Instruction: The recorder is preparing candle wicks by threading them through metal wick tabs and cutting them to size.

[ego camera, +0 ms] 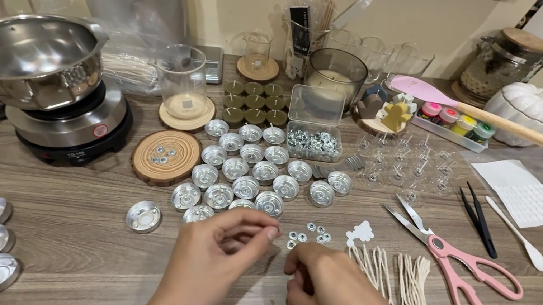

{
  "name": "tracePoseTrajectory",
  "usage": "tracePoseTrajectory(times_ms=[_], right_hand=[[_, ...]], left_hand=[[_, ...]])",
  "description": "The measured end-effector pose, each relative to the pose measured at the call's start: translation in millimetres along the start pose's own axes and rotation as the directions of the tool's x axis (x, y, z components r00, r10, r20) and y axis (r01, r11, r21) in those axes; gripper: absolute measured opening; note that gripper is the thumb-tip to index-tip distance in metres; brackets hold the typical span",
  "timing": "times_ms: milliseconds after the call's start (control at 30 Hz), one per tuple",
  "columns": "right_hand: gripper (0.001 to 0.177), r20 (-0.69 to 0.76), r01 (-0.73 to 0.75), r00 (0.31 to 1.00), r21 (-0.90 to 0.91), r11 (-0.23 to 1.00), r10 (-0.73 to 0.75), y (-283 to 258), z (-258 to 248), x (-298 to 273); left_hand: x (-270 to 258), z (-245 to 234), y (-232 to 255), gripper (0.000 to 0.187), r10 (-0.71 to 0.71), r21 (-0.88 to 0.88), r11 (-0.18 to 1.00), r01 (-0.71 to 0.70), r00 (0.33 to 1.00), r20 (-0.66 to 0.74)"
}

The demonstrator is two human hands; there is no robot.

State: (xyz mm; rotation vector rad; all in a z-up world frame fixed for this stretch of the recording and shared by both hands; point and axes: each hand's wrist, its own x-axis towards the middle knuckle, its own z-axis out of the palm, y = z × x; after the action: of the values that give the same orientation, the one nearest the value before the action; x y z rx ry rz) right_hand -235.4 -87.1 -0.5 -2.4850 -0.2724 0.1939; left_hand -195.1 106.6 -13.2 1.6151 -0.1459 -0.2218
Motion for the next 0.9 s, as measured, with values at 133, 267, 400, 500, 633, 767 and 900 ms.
tracePoseTrajectory(times_ms=[133,267,400,500,633,767,900], right_hand=[[0.017,0.082,0.001,0.997,0.117,0.993,-0.01,-2,-5,0],[0.03,0.028,0.047,0.999,-0.035,0.998,-0.046,18,3,-10],[0.037,0.03,0.315,0.948,-0.253,0.915,-0.318,42,27,-23],[0.017,-0.084,0.166,0.98,-0.148,0.975,-0.179,45,29,-20],[0.015,-0.037,0.052,0.998,0.25,0.967,-0.044,36,2,-22],[0.012,-0.267,0.334,0.924,0.217,0.917,-0.273,32,-13,-22],[0.01,-0.27,0.399,0.898,0.169,0.901,-0.347,24,-16,-21]], left_hand=[[-4,2,3,0.016,0.021,0.064,0.998,-0.022,0.999,0.028],[-6,1,8,0.017,0.144,0.232,0.96,-0.157,0.987,0.073],[-7,-4,5,0.02,0.162,0.329,0.925,-0.189,0.981,0.109],[-6,-2,6,0.021,0.133,0.356,0.919,-0.17,0.983,0.127],[-8,0,14,0.023,0.03,0.329,0.942,-0.064,0.994,0.106],[-5,0,-5,0.024,0.173,0.293,0.93,-0.223,0.967,0.184],[-6,3,-15,0.024,0.393,0.248,0.865,-0.437,0.896,0.208]])
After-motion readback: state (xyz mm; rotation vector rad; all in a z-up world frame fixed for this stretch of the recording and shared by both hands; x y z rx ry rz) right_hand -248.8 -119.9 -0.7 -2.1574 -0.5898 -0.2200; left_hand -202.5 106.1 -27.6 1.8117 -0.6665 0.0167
